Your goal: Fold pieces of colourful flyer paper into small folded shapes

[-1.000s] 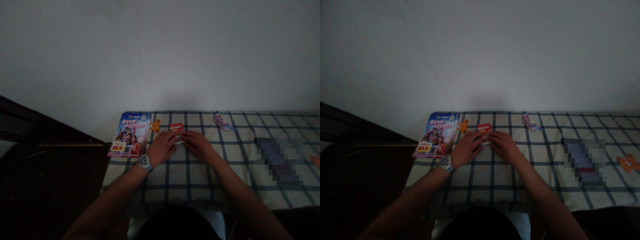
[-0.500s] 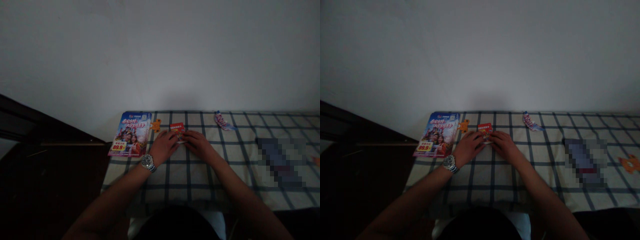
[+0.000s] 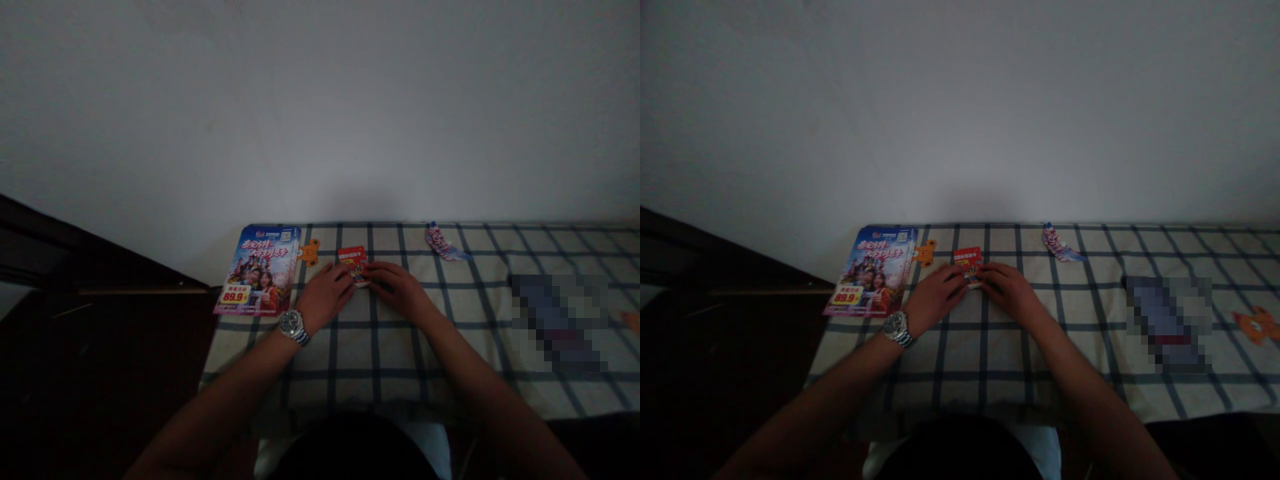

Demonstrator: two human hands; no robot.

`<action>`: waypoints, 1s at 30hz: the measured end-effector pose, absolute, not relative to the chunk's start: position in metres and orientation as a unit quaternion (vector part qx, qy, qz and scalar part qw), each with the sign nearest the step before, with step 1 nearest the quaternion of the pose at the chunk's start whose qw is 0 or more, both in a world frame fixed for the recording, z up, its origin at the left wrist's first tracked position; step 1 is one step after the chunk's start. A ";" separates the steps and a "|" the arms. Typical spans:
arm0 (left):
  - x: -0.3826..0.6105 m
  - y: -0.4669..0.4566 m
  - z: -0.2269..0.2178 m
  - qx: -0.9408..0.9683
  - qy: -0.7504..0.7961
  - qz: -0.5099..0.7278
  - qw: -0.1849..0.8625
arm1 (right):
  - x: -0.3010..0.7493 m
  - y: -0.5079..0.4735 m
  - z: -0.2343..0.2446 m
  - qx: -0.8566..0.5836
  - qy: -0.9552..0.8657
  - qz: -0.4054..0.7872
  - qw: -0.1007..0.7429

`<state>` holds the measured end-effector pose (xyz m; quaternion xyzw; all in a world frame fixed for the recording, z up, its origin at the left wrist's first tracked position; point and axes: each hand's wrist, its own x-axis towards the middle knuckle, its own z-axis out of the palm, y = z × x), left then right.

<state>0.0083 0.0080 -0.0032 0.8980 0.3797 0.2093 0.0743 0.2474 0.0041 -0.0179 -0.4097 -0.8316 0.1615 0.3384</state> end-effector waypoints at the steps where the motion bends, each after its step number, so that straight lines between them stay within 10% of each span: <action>1: 0.008 0.008 -0.003 0.898 0.378 0.212 0.073 | 0.247 0.004 -0.017 -0.412 -0.829 0.164 0.342; 30: 0.009 0.004 -0.006 0.867 0.423 0.246 0.092 | 0.247 0.006 -0.019 -0.414 -0.859 0.092 0.285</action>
